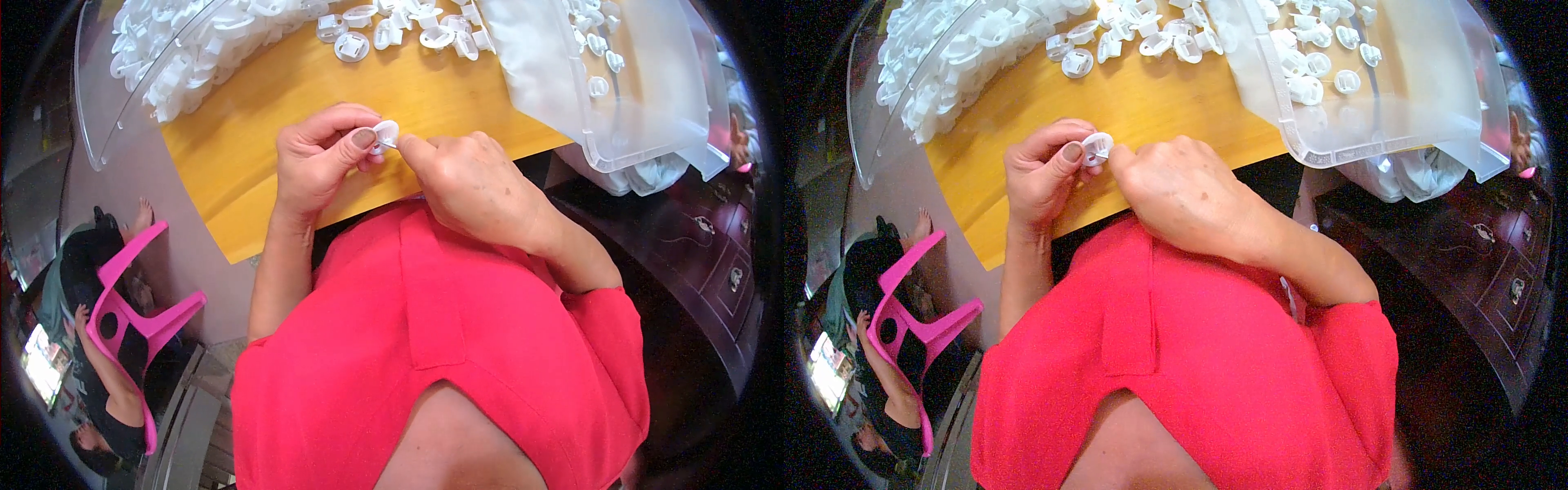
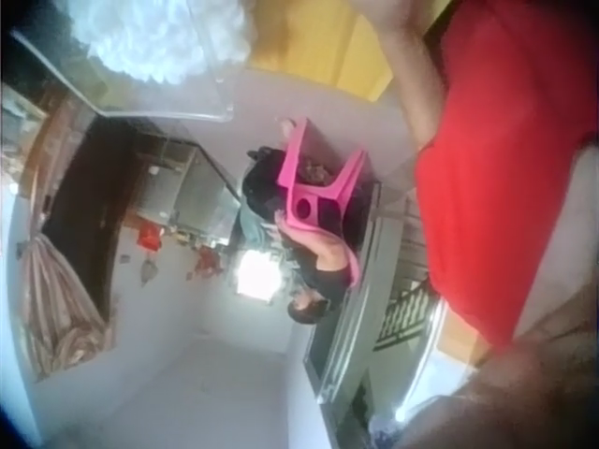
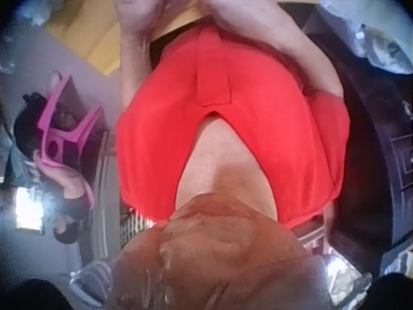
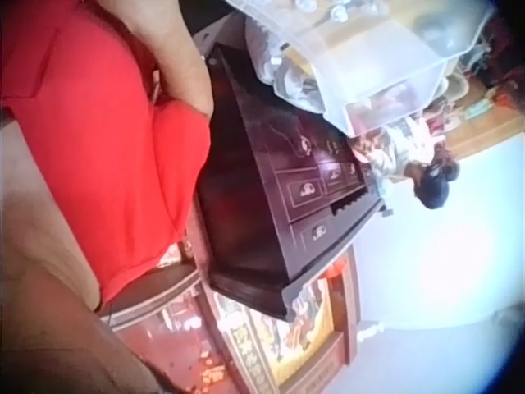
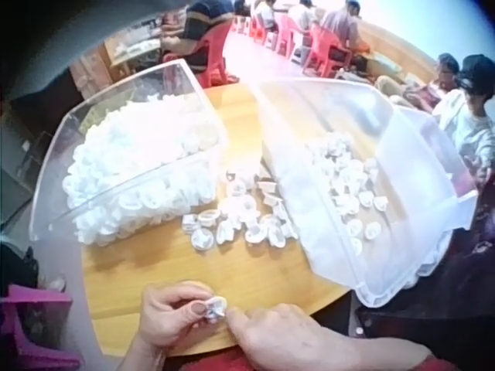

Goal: The person picks up small plastic parts from a table and inserts a pointed tool into them one at a time by hand.

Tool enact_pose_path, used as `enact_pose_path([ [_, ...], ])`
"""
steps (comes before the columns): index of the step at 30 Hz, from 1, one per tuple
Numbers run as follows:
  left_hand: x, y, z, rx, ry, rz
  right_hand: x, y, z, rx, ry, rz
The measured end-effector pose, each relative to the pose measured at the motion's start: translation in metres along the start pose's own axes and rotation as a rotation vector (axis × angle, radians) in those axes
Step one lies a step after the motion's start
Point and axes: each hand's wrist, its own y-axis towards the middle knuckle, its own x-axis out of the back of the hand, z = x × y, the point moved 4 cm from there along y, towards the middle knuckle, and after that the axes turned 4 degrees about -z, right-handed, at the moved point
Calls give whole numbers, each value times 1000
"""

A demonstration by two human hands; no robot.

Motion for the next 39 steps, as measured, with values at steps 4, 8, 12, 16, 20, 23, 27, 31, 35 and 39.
enact_pose_path([
  [4, -5, -1, -2, -13, 164, -21, 3, 5, 1, -75, -42, 109],
  [8, -12, -1, -6, 28, 314, -6, 4, 12, -4, -88, -22, 214],
  [12, -11, 0, -3, 97, 284, -47, 5, 19, -15, -107, 57, 310],
  [16, -9, 0, -3, 124, 275, -41, 6, 23, -21, -142, 106, 422],
  [20, -7, 1, -4, 134, 288, -46, 4, 26, -30, -118, 283, 381],
  [23, -6, 1, -3, 145, 275, -52, 7, 28, -31, -111, 329, 438],
  [27, -6, 2, -2, 142, 264, -47, 1, 26, -37, -63, 438, 415],
  [31, -5, 2, -2, 145, 272, -23, 4, 28, -36, -81, 402, 468],
  [35, -3, 2, -1, 151, 259, -28, 6, 30, -36, -19, 366, 467],
  [39, -2, 2, 0, 155, 249, -41, 7, 32, -33, 2, 319, 443],
])
